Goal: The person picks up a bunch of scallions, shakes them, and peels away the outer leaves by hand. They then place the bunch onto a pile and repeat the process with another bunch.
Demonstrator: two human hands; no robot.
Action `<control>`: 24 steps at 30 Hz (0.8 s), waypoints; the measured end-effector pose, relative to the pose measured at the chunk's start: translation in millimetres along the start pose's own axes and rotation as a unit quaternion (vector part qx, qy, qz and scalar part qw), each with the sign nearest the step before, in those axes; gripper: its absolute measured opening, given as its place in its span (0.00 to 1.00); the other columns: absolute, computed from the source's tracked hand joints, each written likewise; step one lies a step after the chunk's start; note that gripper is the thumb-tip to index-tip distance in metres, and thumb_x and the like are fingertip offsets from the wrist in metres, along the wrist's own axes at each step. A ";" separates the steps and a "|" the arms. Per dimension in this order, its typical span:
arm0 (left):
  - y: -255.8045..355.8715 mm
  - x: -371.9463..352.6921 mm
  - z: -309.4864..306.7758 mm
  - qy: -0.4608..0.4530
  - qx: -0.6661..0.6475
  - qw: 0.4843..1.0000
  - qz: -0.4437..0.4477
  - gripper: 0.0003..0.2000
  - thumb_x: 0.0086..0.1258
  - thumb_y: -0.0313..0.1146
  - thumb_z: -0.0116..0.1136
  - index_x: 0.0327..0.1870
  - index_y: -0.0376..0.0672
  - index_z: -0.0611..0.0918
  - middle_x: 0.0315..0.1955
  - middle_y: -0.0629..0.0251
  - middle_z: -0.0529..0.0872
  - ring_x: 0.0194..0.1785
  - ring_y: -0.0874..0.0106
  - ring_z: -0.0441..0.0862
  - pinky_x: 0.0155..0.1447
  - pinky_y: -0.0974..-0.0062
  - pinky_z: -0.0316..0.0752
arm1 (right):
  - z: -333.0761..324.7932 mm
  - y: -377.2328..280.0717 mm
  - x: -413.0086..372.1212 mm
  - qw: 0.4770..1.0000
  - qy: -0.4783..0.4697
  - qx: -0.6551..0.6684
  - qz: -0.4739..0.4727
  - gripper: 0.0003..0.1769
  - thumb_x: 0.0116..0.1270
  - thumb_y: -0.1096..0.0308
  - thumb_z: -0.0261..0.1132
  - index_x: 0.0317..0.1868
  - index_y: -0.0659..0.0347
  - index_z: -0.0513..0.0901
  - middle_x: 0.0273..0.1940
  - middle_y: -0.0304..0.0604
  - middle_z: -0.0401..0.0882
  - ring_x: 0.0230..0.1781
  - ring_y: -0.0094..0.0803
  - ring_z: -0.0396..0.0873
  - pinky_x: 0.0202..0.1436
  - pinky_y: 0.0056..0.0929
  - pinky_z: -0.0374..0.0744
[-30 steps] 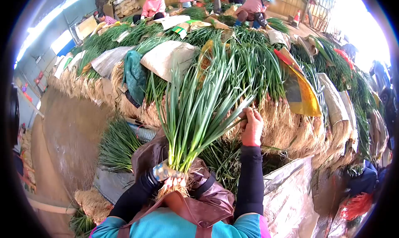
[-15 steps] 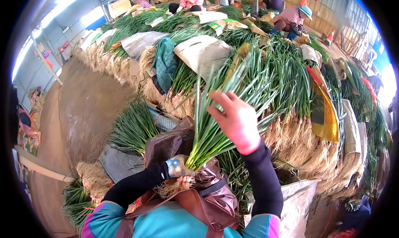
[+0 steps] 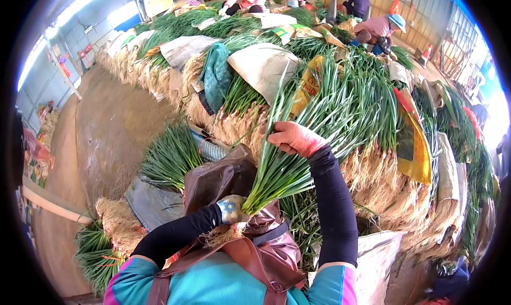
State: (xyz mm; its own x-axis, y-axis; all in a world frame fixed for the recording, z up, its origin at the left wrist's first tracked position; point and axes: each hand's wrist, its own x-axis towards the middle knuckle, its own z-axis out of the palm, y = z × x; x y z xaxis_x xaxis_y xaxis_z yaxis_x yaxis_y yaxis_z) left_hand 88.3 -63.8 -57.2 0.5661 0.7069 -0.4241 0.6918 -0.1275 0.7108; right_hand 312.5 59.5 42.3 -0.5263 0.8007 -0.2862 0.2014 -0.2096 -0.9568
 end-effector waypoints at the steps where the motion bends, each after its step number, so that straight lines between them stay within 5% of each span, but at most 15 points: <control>1: -1.3 -1.0 0.7 0.000 0.001 1.000 -0.001 0.17 0.48 0.38 0.59 0.38 0.39 0.79 0.26 0.53 0.82 0.31 0.63 0.81 0.38 0.69 0.73 | 0.6 0.3 1.5 1.000 0.001 0.017 0.012 0.10 0.59 0.67 0.59 0.38 0.64 0.76 0.17 0.29 0.62 0.11 0.15 0.56 0.12 0.16 0.54; 5: -4.1 -5.3 0.6 0.028 0.018 0.999 0.037 0.18 0.48 0.39 0.60 0.39 0.39 0.78 0.27 0.53 0.82 0.33 0.60 0.81 0.40 0.67 0.74 | -11.7 0.6 13.3 0.974 0.176 -0.021 -0.142 0.07 0.63 0.69 0.57 0.35 0.65 0.76 0.19 0.33 0.69 0.13 0.16 0.62 0.15 0.15 0.60; 6: -3.2 -7.9 -0.9 0.007 -0.010 0.999 0.038 0.18 0.47 0.40 0.60 0.39 0.39 0.79 0.29 0.52 0.83 0.35 0.57 0.81 0.41 0.66 0.74 | -19.7 -4.2 12.8 0.970 0.216 0.052 -0.094 0.04 0.62 0.73 0.56 0.34 0.64 0.77 0.23 0.36 0.74 0.19 0.20 0.69 0.21 0.18 0.68; 7: -0.9 -10.8 -3.6 -0.066 -0.116 0.991 -0.010 0.16 0.49 0.38 0.60 0.35 0.38 0.78 0.23 0.56 0.82 0.26 0.65 0.81 0.33 0.70 0.75 | -21.2 -3.7 10.7 0.948 0.287 -0.071 -0.121 0.07 0.61 0.72 0.56 0.35 0.66 0.79 0.21 0.38 0.75 0.15 0.24 0.70 0.18 0.21 0.69; 9: -21.1 -8.3 5.1 -0.102 -0.169 0.980 0.009 0.14 0.50 0.36 0.60 0.34 0.37 0.77 0.19 0.60 0.80 0.19 0.73 0.78 0.27 0.74 0.73 | -48.6 9.6 13.4 0.647 0.488 -0.468 -0.354 0.08 0.57 0.74 0.57 0.36 0.62 0.81 0.24 0.42 0.78 0.21 0.30 0.76 0.26 0.24 0.74; 11: -13.0 -22.4 1.4 -0.174 -0.314 0.932 -0.044 0.08 0.56 0.27 0.57 0.35 0.35 0.76 0.19 0.64 0.81 0.19 0.77 0.76 0.21 0.81 0.71 | -92.1 -2.1 -21.4 0.639 0.571 -0.318 -0.406 0.10 0.53 0.75 0.58 0.36 0.57 0.81 0.25 0.43 0.79 0.25 0.33 0.78 0.31 0.26 0.76; 12: -5.0 -33.8 -5.2 -0.168 -0.314 0.933 -0.048 0.07 0.58 0.26 0.57 0.35 0.36 0.77 0.19 0.64 0.80 0.18 0.78 0.76 0.20 0.82 0.70 | -102.0 -11.5 -49.7 0.601 0.671 -0.329 -0.283 0.08 0.55 0.74 0.58 0.35 0.56 0.82 0.26 0.44 0.80 0.25 0.31 0.77 0.31 0.25 0.75; 15: -13.7 -54.4 -11.6 -0.137 -0.298 0.940 -0.096 0.10 0.59 0.34 0.61 0.38 0.39 0.79 0.20 0.67 0.81 0.18 0.82 0.74 0.20 0.86 0.70 | -138.3 18.7 -110.4 0.612 0.710 -0.185 -0.294 0.07 0.59 0.66 0.61 0.36 0.58 0.82 0.27 0.49 0.79 0.23 0.34 0.76 0.31 0.27 0.74; 16: -27.1 -59.9 -7.4 -0.097 -0.308 0.946 -0.029 0.11 0.59 0.34 0.61 0.39 0.40 0.79 0.21 0.66 0.82 0.18 0.82 0.74 0.20 0.85 0.70 | -144.5 36.8 -133.9 0.575 0.730 -0.339 -0.144 0.11 0.60 0.62 0.59 0.37 0.60 0.81 0.28 0.50 0.79 0.26 0.37 0.77 0.33 0.31 0.75; 18: -32.7 -71.4 -10.3 -0.046 -0.302 0.952 0.027 0.13 0.58 0.34 0.62 0.42 0.39 0.78 0.23 0.64 0.82 0.17 0.81 0.74 0.20 0.84 0.71 | -154.4 94.9 -163.6 0.577 0.545 -0.570 0.214 0.20 0.58 0.58 0.59 0.48 0.61 0.74 0.46 0.52 0.77 0.39 0.46 0.78 0.41 0.39 0.77; 19: -21.0 -89.6 -26.5 -0.100 -0.408 0.908 -0.008 0.11 0.59 0.31 0.60 0.42 0.38 0.78 0.23 0.65 0.82 0.16 0.81 0.74 0.19 0.83 0.71 | -180.3 162.2 -172.8 0.533 0.498 -0.657 0.190 0.40 0.51 0.57 0.66 0.64 0.57 0.60 0.60 0.53 0.65 0.46 0.45 0.77 0.48 0.39 0.76; 20: -25.9 -94.3 -29.0 -0.101 -0.420 0.902 0.000 0.13 0.59 0.31 0.61 0.43 0.37 0.77 0.22 0.64 0.81 0.17 0.81 0.73 0.18 0.85 0.69 | -120.9 116.7 -175.8 0.580 0.470 -0.582 0.322 0.54 0.46 0.57 0.70 0.70 0.51 0.46 0.66 0.51 0.54 0.51 0.43 0.76 0.52 0.38 0.75; 21: -31.5 -99.6 -29.5 -0.104 -0.434 0.895 0.007 0.14 0.59 0.31 0.61 0.44 0.36 0.76 0.21 0.64 0.80 0.17 0.81 0.73 0.16 0.86 0.67 | -88.8 82.7 -174.3 0.616 0.449 -0.532 0.368 0.47 0.46 0.57 0.70 0.67 0.50 0.56 0.60 0.52 0.65 0.50 0.43 0.75 0.51 0.38 0.74; 23: -43.6 -111.6 -33.2 -0.079 -0.444 0.892 -0.008 0.13 0.59 0.31 0.60 0.42 0.34 0.76 0.21 0.64 0.80 0.16 0.82 0.71 0.15 0.87 0.65 | -74.7 87.0 -165.2 0.608 0.469 -0.583 0.265 0.27 0.50 0.57 0.68 0.52 0.54 0.75 0.42 0.50 0.80 0.44 0.44 0.78 0.47 0.38 0.75; 24: -49.9 -113.2 -37.4 -0.117 -0.453 0.881 -0.072 0.15 0.60 0.35 0.59 0.43 0.34 0.75 0.22 0.64 0.79 0.16 0.83 0.70 0.15 0.87 0.63 | -62.1 76.4 -154.9 0.667 0.468 -0.553 0.174 0.24 0.51 0.59 0.68 0.49 0.57 0.77 0.40 0.50 0.80 0.41 0.44 0.79 0.44 0.37 0.76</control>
State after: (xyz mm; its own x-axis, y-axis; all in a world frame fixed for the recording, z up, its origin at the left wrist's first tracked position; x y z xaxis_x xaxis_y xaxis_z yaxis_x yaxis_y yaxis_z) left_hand -27.0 -111.5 -23.7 0.6518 0.4949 -0.5747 0.1810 0.6344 0.7515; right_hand 460.7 -45.7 16.6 0.3533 0.9198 0.1711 0.9355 -0.3464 -0.0695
